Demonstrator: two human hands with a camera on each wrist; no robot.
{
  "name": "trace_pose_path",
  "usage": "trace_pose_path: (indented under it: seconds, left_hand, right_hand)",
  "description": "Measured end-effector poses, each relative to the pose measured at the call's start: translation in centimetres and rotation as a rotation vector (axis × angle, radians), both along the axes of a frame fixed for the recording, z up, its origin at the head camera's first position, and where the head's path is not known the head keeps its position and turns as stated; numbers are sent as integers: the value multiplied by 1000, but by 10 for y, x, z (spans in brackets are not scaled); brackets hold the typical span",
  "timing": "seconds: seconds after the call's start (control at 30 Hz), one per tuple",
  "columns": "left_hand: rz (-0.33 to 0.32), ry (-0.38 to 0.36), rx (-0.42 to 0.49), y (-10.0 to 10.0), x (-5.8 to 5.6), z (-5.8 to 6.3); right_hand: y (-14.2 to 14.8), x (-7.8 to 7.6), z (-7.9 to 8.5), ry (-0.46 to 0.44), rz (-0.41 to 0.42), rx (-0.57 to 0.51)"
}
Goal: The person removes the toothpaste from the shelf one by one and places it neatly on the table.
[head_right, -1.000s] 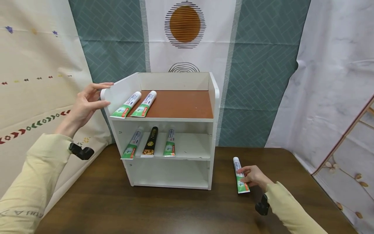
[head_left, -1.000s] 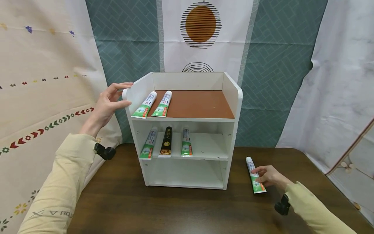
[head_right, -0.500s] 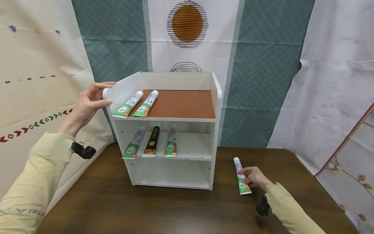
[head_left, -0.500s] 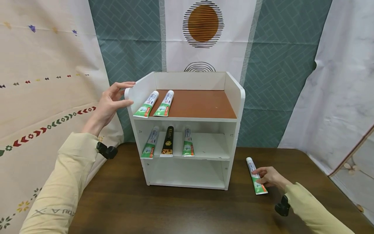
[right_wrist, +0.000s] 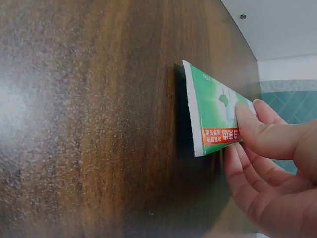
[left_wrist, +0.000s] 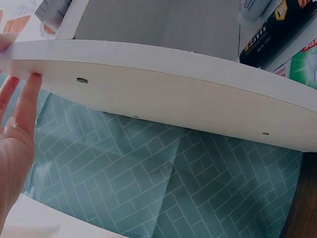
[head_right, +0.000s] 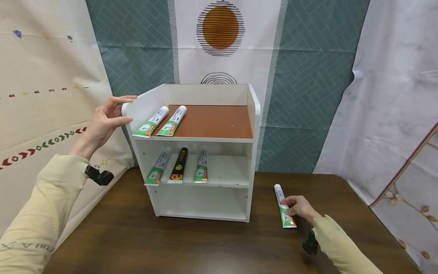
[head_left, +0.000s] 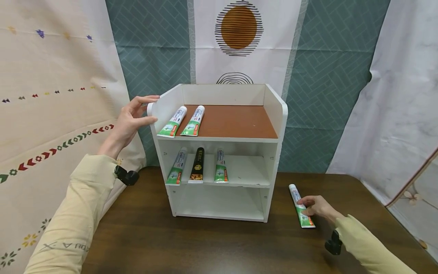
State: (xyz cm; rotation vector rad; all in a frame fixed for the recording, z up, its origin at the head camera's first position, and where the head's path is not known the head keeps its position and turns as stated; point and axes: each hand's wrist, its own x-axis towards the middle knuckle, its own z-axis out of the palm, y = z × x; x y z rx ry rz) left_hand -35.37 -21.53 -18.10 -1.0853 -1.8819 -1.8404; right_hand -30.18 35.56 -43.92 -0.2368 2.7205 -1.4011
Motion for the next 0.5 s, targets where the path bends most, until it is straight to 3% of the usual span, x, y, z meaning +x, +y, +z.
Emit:
trace_pose_path:
  seconds: [0.3, 0.5]
  left_hand:
    - [-3, -4, 7, 0, 0, -1]
    - [-9, -2, 11, 0, 0, -1]
  right_hand:
    - [1, 2, 9, 24, -14, 19]
    - [-1, -3, 38, 113, 20, 88]
